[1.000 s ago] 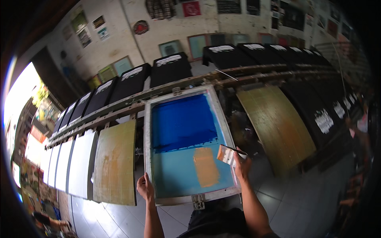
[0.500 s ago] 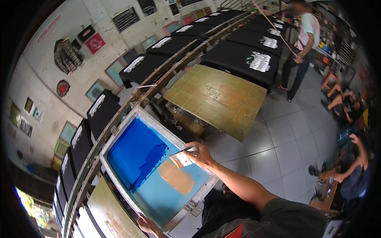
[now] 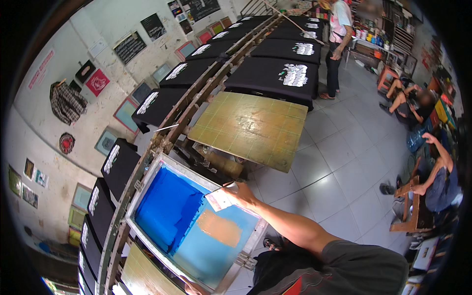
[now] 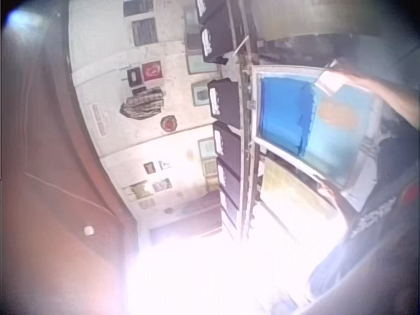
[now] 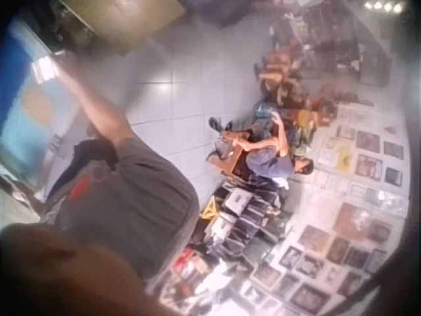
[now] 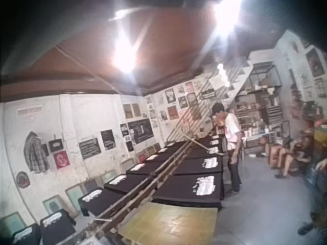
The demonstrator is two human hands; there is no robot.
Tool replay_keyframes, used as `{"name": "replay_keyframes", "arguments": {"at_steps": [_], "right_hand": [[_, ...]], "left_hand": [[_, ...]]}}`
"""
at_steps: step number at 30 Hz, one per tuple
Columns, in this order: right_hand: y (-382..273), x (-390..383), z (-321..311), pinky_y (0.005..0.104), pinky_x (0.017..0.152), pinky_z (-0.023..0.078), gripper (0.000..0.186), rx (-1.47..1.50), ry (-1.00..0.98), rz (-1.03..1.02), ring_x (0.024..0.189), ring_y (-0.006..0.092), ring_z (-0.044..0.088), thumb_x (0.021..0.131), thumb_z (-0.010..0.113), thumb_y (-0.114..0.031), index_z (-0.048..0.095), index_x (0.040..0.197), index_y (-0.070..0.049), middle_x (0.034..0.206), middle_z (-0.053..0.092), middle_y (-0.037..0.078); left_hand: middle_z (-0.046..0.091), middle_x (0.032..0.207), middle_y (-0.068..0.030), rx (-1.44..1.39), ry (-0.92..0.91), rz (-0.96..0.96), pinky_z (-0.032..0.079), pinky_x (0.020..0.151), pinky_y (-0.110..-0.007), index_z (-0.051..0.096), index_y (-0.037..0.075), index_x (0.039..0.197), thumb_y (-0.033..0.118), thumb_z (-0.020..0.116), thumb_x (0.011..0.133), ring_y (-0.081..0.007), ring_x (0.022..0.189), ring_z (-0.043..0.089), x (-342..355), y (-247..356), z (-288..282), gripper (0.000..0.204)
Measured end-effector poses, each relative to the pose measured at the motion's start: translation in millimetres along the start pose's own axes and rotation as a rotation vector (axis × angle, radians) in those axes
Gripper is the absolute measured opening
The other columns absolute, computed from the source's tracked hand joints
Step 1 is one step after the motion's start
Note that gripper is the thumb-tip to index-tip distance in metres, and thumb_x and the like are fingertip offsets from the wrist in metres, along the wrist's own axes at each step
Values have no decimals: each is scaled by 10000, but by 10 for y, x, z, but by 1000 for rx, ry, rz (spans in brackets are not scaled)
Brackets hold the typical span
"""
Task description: The person uses a squeegee to spread blue ink across a screen printing frame positioned over a black t-shirt. The person repeatedly pulls the squeegee across the screen to coat it with ink, then lifts and moves the frame to a different position before continuing the process.
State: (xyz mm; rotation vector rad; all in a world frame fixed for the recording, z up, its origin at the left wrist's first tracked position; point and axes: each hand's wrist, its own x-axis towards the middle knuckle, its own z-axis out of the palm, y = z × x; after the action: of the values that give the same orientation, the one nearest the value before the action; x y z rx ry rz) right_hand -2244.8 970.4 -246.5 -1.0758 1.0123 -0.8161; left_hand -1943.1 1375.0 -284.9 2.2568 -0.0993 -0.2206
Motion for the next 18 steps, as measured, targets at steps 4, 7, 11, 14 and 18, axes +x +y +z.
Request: {"name": "replay_keyframes", "arguments": {"at_steps": [4,7,11,14,18], "right_hand": [[5,-242,-115,330,770,577,410,49,50,-63,947,167,696,941,774,-286,697,1228,-4,1052,748,119],[-343,-640,-346,317,791,570,358,176,80,-72,940,151,694,960,757,-276,717,1190,-4,1042,755,107],[-318,-840,-834,307,817,557,326,226,177,-170,927,130,692,967,750,-277,740,1156,-12,1022,766,91],[-440,-917,-1326,309,802,552,341,224,224,-214,921,127,686,977,738,-287,741,1176,-11,997,758,68],[-701,-1028,-2087,288,759,546,359,207,367,-302,880,114,680,980,734,-322,749,1166,-16,983,755,64]], "left_hand": [[634,957,-204,50,-5,44,499,766,-487,619,-62,1076,571,556,1005,-304,824,614,-103,302,164,640],[618,1068,-211,61,-13,64,494,833,-487,584,-33,1176,507,586,1005,-305,912,618,-235,457,215,567],[597,1215,-220,39,-70,117,487,924,-486,537,6,1308,423,626,1005,-307,1029,625,-482,753,352,524],[581,1326,-226,16,-135,173,482,991,-486,502,35,1408,360,656,1005,-308,1117,629,-736,982,481,540],[560,1474,-235,31,-299,294,475,1081,-485,455,74,1540,276,695,1005,-310,1234,636,-1188,1283,800,621]]}}
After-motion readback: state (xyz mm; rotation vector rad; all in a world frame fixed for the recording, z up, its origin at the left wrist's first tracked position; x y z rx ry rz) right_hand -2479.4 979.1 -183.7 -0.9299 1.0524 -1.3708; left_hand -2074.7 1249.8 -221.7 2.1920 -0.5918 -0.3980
